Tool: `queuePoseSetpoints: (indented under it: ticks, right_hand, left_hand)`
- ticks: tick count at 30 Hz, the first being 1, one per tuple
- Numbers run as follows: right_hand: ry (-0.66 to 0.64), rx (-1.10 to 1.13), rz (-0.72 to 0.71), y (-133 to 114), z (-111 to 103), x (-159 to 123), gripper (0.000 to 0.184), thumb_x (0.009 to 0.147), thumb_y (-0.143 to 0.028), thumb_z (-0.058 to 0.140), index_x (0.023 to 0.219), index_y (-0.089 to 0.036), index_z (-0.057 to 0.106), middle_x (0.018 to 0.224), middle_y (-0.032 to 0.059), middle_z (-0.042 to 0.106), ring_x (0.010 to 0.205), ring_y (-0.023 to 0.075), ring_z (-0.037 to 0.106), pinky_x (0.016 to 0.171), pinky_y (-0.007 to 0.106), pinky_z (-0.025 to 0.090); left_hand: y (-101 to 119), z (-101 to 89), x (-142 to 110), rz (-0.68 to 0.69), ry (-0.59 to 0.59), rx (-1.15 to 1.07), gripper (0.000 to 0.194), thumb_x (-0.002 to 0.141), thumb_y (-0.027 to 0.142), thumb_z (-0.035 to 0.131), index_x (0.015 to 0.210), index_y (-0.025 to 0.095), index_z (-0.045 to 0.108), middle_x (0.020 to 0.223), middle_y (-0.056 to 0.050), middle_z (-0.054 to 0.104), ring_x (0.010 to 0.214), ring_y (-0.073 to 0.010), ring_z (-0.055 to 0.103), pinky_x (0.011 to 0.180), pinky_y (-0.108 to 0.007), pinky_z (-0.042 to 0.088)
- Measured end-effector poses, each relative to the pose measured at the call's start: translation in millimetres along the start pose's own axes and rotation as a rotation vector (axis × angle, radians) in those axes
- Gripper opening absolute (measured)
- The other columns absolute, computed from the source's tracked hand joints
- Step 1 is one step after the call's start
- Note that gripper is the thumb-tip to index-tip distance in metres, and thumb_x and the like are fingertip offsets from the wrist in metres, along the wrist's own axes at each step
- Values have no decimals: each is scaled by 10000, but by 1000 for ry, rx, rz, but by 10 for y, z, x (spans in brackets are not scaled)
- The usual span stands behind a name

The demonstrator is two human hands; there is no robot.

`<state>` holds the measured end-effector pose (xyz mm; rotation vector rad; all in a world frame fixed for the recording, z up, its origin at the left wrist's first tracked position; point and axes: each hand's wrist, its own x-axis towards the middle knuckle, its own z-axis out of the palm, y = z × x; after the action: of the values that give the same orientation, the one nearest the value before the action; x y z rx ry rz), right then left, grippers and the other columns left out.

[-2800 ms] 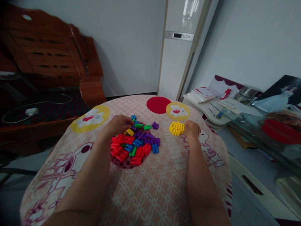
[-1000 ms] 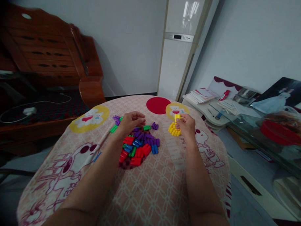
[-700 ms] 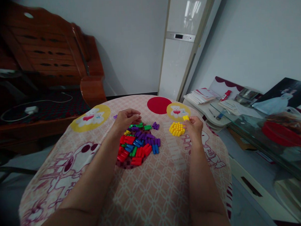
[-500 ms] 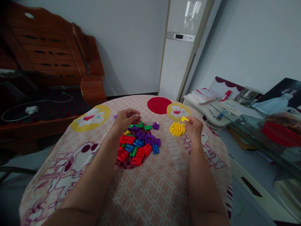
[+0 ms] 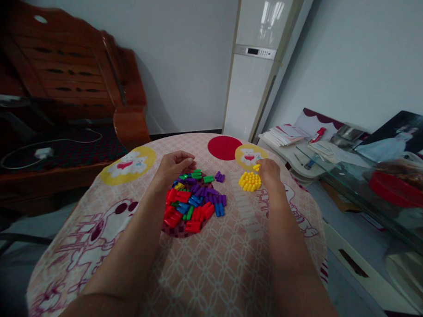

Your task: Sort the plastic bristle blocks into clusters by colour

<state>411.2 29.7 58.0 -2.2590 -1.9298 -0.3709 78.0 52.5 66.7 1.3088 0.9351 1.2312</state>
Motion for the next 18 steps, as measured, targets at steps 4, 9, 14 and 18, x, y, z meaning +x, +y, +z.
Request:
queuePoseSetpoints:
  ticks: [4,9,14,18]
  right_hand:
    - [-96,-20,-15,-44,44,60,427,842,-105,490,1167,-207,747,1158,136,726,1103,264,653,970,365,480]
    - [-191,-3,-60,-36,111,93,424,836,-130,507,1161,-255,747,1202,96,716,1126,238,644,982,337,472]
    - [-107,51,-58,-33,132,53,484,850,-98,433,1234,-211,706,1192,110,720,1095,239,662,977,344,483]
    - [92,170,-25,-119,-18,-69,479,897,-136,368,1267,-124,673,1221,160,699,1118,274,659,1004,391,475]
  left_hand:
    - [22,-3,-23,3,11,5,195,731,244,722,837,107,631,697,-22,684,618,-120,673,586,-227,564]
    - [10,-74,-9,1,38,20,182,727,241,705,838,113,639,711,-33,692,634,-132,680,604,-242,567]
    - [-32,-293,35,-9,85,229,139,704,239,676,807,146,663,653,-15,687,602,-141,663,590,-241,538]
    - [-39,-502,35,-42,-65,667,76,677,210,640,687,177,707,510,13,637,497,-133,596,515,-215,445]
